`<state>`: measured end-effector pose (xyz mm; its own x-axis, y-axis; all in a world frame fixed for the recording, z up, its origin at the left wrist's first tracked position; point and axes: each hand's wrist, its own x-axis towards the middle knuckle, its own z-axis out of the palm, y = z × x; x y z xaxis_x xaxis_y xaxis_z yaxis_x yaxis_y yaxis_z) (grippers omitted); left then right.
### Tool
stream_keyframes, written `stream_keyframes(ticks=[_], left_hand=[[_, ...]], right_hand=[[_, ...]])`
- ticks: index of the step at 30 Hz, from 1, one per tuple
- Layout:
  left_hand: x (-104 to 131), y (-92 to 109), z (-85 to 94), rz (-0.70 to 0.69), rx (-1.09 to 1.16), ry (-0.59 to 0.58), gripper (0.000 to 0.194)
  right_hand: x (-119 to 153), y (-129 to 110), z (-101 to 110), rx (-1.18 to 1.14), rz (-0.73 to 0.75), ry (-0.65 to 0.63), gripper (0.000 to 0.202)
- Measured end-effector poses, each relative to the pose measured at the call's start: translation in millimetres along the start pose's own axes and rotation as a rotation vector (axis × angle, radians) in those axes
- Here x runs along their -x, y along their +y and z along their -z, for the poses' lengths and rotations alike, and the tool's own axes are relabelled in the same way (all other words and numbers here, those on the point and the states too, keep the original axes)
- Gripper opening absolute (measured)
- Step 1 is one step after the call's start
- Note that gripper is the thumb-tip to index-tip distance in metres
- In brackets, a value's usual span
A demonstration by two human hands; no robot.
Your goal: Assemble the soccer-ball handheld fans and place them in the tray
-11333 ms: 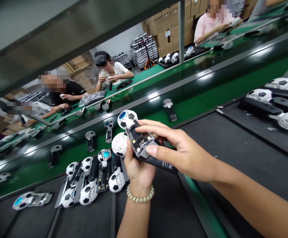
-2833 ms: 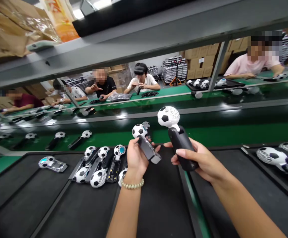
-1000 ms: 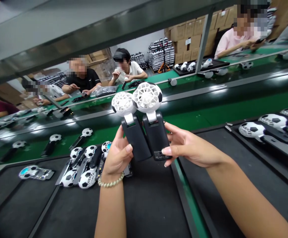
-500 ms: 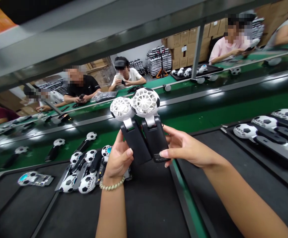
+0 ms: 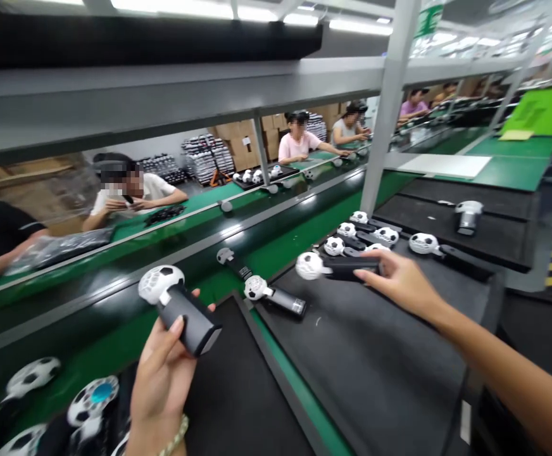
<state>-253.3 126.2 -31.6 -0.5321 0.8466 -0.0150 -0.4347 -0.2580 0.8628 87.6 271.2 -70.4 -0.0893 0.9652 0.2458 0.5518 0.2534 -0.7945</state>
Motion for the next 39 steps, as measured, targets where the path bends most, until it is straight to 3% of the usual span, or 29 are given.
stream_keyframes(ticks=[2,4,6,9,13,17,20,23,25,29,31,32,33,34,35,37,39], left_hand=[[0.7,-0.6,-1.6,0.017,-0.003,-0.003,0.044],[1.3,-2.2,-4.7,0.033,0.001,-0.003,0.044],[1.7,-4.6,-8.7,0.050,0.003,-0.003,0.045],[3.2,-8.0,-14.8,0.086,-0.002,-0.022,0.051],[8.2,-11.6,-21.6,0.111,-0.034,-0.059,0.057],[14.6,-15.3,-30.1,0.129,-0.092,-0.101,0.063],[19.1,-18.5,-37.9,0.154,-0.123,-0.127,0.064],[23.0,-22.7,-44.1,0.187,-0.144,-0.174,0.066],[25.9,-27.4,-46.8,0.222,-0.150,-0.210,0.071],[36.7,-47.0,-53.0,0.292,-0.139,-0.306,0.079],[46.0,-62.3,-57.4,0.323,-0.182,-0.417,0.079],[51.3,-70.1,-59.8,0.346,-0.236,-0.478,0.079],[56.5,-77.2,-61.9,0.376,-0.306,-0.536,0.080],[61.4,-82.8,-63.7,0.410,-0.377,-0.591,0.083],[65.7,-86.0,-64.8,0.444,-0.434,-0.646,0.088],[72.5,-83.7,-64.9,0.502,-0.452,-0.755,0.098],[79.0,-69.4,-60.9,0.539,-0.313,-0.732,0.092]], right_hand=[[7.7,35.4,40.9,0.201,-0.027,0.362,0.055],[9.0,67.0,75.3,0.441,-0.022,0.535,0.050],[1.9,96.1,100.5,0.637,-0.074,0.558,0.050],[-19.8,133.8,117.9,0.744,-0.186,0.460,0.053],[-52.7,162.2,104.1,0.733,-0.178,0.299,0.051],[-80.3,167.8,71.3,0.688,-0.079,0.163,0.052],[-95.1,168.2,52.8,0.634,-0.017,0.048,0.038],[-104.6,162.4,42.7,0.583,-0.016,0.039,0.021],[-107.3,149.3,37.0,0.548,-0.025,0.106,0.015],[-84.2,92.3,14.3,0.414,0.030,0.203,0.026],[-48.0,53.0,-4.5,0.276,0.082,0.062,0.038],[-24.8,33.2,-14.7,0.168,0.116,-0.102,0.045],[-0.4,14.6,-24.4,-0.094,0.112,-0.391,0.051],[23.0,-1.4,-32.8,-0.284,0.080,-0.595,0.056],[43.2,-13.9,-39.1,-0.381,0.000,-0.694,0.055],[66.8,-23.9,-41.9,-0.466,-0.170,-0.688,0.053],[62.9,-10.8,-30.2,-0.324,-0.271,-0.504,0.051]])
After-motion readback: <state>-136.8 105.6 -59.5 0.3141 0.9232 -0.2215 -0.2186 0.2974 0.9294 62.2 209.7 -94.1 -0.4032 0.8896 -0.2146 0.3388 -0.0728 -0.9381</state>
